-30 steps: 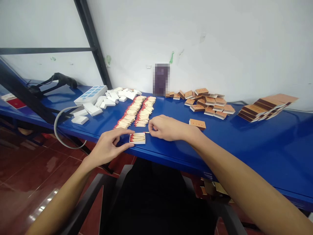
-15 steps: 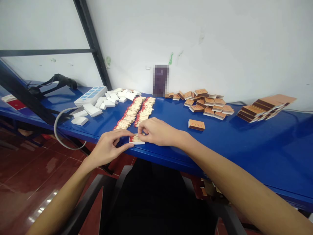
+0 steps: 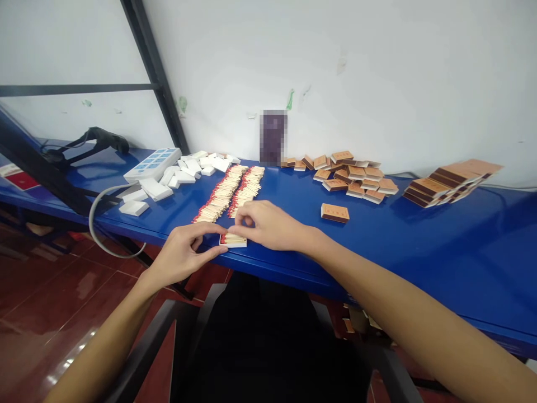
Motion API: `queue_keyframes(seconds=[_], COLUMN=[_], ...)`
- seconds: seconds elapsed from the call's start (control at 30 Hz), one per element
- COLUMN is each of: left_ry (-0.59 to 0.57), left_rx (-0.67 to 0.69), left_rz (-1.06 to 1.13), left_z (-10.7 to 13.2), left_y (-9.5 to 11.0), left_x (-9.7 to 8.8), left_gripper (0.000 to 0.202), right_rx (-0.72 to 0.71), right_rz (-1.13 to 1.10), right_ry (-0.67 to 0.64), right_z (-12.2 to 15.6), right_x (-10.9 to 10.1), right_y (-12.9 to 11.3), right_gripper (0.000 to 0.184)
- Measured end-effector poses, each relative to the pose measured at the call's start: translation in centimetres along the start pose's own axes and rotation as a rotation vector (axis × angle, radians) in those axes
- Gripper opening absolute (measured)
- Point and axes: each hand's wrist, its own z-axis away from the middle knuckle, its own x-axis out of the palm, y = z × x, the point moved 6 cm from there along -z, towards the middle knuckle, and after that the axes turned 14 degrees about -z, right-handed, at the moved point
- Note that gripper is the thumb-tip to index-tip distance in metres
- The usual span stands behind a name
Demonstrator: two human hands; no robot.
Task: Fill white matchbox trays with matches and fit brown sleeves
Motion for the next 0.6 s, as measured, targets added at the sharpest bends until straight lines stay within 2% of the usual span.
queue_keyframes(seconds=[0.1, 0.17, 0.27, 0.37, 0.47, 0.53, 0.6], left_ry=[0.013, 0.024, 0.019, 0.008, 0.015, 0.027, 0.042], left_rx=[0.01, 0.003, -0.024, -0.03, -0.016, -0.008, -0.004], left_rz=[-0.023, -0.029, -0.016, -0.012, -0.034, -0.035, -0.025], left_z=[0.1, 0.2, 0.2, 0.2, 0.2, 0.2, 0.2], left_y=[0.0, 0.0, -0.1, -0.1, -0.1, -0.1, -0.2], left_x=[0.0, -0.1, 0.0, 0.1, 0.1, 0.2, 0.2], left_gripper=[0.028, 0.033, 0.038, 0.036, 0.029, 0.026, 0.023], right_rx=[-0.006, 0.054, 0.216, 0.341, 0.357, 0.325, 0.302], right_rz=[0.139, 0.284, 0.494, 0.52, 0.474, 0.454, 0.379], right_ry=[0.152, 0.22, 0.204, 0.175, 0.156, 0.183, 0.151], right_z=[0.6, 1.8, 5.4, 10.2, 13.7, 14.4, 13.8], right_x=[-2.7, -4.7, -7.3, -8.8, -8.7, -7.7, -5.8], right_y=[-0.4, 0.3, 3.6, 7.5, 9.0, 7.9, 5.8], right_gripper=[0.029, 0.027, 0.036, 0.047, 0.044, 0.04, 0.039])
